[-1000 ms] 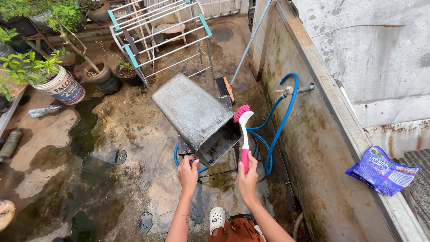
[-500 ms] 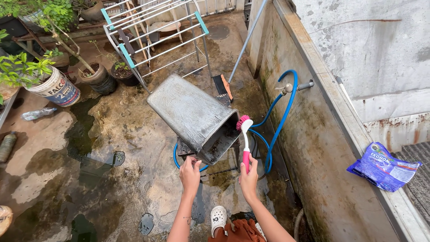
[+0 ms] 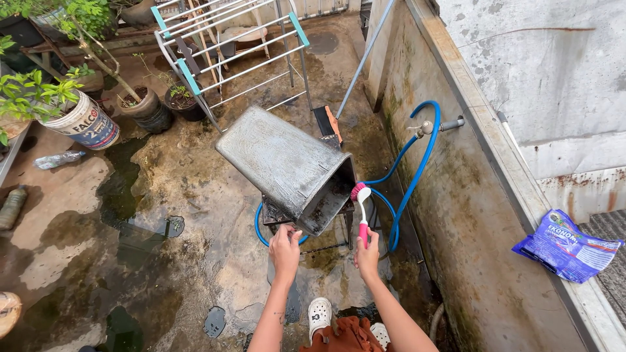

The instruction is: The recorder is scrubbing a large rectangular metal bin with a brush and detergent.

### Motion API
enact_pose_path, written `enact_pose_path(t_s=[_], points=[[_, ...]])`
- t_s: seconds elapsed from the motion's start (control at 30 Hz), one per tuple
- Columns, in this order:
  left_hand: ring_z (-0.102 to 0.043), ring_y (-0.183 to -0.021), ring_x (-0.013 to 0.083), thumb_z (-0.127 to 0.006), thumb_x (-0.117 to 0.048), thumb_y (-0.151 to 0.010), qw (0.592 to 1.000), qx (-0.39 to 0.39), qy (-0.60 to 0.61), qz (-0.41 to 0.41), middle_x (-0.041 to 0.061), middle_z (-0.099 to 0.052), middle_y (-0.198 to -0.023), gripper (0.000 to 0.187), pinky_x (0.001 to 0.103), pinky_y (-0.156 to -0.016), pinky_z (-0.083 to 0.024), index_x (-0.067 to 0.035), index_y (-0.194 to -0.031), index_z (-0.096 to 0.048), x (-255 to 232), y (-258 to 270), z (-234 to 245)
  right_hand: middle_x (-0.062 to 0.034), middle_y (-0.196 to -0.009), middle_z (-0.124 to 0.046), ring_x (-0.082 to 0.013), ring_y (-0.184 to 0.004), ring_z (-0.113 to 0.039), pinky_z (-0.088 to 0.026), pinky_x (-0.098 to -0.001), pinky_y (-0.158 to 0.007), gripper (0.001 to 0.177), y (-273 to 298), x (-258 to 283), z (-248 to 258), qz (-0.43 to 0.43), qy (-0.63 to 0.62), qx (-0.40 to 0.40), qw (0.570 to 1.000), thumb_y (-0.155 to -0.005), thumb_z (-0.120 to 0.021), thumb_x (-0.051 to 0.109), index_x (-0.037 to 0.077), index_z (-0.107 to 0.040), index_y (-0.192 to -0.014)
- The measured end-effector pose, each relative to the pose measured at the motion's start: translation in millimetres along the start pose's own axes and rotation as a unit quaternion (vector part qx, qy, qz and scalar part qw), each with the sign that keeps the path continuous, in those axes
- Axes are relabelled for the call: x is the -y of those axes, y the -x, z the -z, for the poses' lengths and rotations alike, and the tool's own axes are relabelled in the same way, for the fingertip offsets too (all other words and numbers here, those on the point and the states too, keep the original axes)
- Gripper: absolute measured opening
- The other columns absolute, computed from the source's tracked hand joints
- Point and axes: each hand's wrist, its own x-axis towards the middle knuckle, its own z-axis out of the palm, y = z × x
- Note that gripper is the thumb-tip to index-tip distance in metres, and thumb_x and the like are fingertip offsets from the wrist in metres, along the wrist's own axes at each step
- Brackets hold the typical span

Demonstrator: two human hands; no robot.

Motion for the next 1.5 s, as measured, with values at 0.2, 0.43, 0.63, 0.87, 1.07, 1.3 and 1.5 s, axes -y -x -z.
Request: enact_pose_path(t_s=[0.2, 0.43, 0.63, 0.87, 1.07, 1.3, 1.5], points=[[-0.066, -0.087, 0.0335, -0.073, -0.03, -0.09, 1.0, 0.004, -0.006, -0.01, 0.009, -0.072, -0.089, 0.027, 0.044, -0.084, -0.047, -0.006, -0.096, -0.062, 2, 3, 0, -0.0017, -0.067, -0.049, -0.0092, -0.04, -0.042, -0.032, -0.0283, -0.033, 0.045, 22, 49, -3, 0.072, -0.075, 0.03, 0.994, -0.103, -0.053, 0.018, 0.015, -0.039, -0.145], [-0.065, -0.087, 0.034, -0.072, -0.031, -0.092, 1.0, 0.012, -0.014, 0.005, 0.009, -0.071, -0.089, 0.028, 0.044, -0.084, -0.047, -0.006, -0.097, -0.062, -3, -3, 0, -0.0029, -0.068, -0.05, -0.0108, -0.038, -0.042, -0.032, -0.0292, -0.032, 0.042, 1, 7, -13, 0.055, -0.051, 0.02, 0.997, -0.103, -0.052, 0.017, 0.015, -0.038, -0.143], [-0.066, -0.086, 0.0324, -0.071, -0.031, -0.092, 1.0, 0.016, 0.002, -0.002, 0.009, -0.072, -0.088, 0.027, 0.044, -0.084, -0.047, -0.006, -0.096, -0.062, -4, -6, -2, -0.0044, -0.066, -0.048, -0.0112, -0.037, -0.041, -0.029, -0.0292, -0.032, 0.042, 6, 21, -12, -0.012, -0.055, 0.022, 0.998, -0.103, -0.053, 0.016, 0.015, -0.039, -0.142], [-0.064, -0.086, 0.0343, -0.071, -0.029, -0.091, 0.999, 0.014, -0.005, -0.035, 0.011, -0.069, -0.086, 0.026, 0.045, -0.082, -0.046, -0.005, -0.097, -0.062, -3, -7, -13, -0.0023, -0.075, -0.058, -0.0086, -0.039, -0.043, -0.034, -0.028, -0.034, 0.046, 18, 60, -16, 0.13, -0.061, 0.039, 0.989, -0.102, -0.054, 0.016, 0.014, -0.039, -0.145], [-0.065, -0.085, 0.0331, -0.071, -0.028, -0.092, 1.0, 0.006, 0.003, -0.021, 0.01, -0.071, -0.087, 0.024, 0.043, -0.083, -0.046, -0.005, -0.095, -0.063, -12, -9, -1, -0.0068, -0.074, -0.057, -0.0102, -0.04, -0.044, -0.035, -0.0293, -0.035, 0.045, 22, 74, -5, 0.085, -0.027, 0.001, 0.996, -0.102, -0.055, 0.015, 0.014, -0.041, -0.145], [-0.066, -0.085, 0.0315, -0.068, -0.028, -0.095, 1.0, 0.011, 0.006, -0.007, 0.009, -0.072, -0.089, 0.022, 0.042, -0.089, -0.046, -0.006, -0.095, -0.063, -13, -16, 6, -0.0116, -0.1, -0.069, -0.0192, -0.063, -0.058, -0.048, -0.0355, -0.054, 0.051, 45, 103, -7, 0.255, 0.033, -0.007, 0.966, -0.103, -0.056, 0.014, 0.012, -0.04, -0.151], [-0.066, -0.087, 0.0322, -0.068, -0.028, -0.095, 1.0, 0.002, 0.001, -0.02, 0.009, -0.072, -0.089, 0.022, 0.043, -0.088, -0.046, -0.007, -0.096, -0.064, -11, -9, 3, -0.022, -0.13, -0.07, -0.0356, -0.101, -0.072, -0.058, -0.0409, -0.078, 0.047, 58, 120, -4, 0.458, 0.218, -0.018, 0.861, -0.099, -0.065, 0.013, 0.008, -0.052, -0.144]])
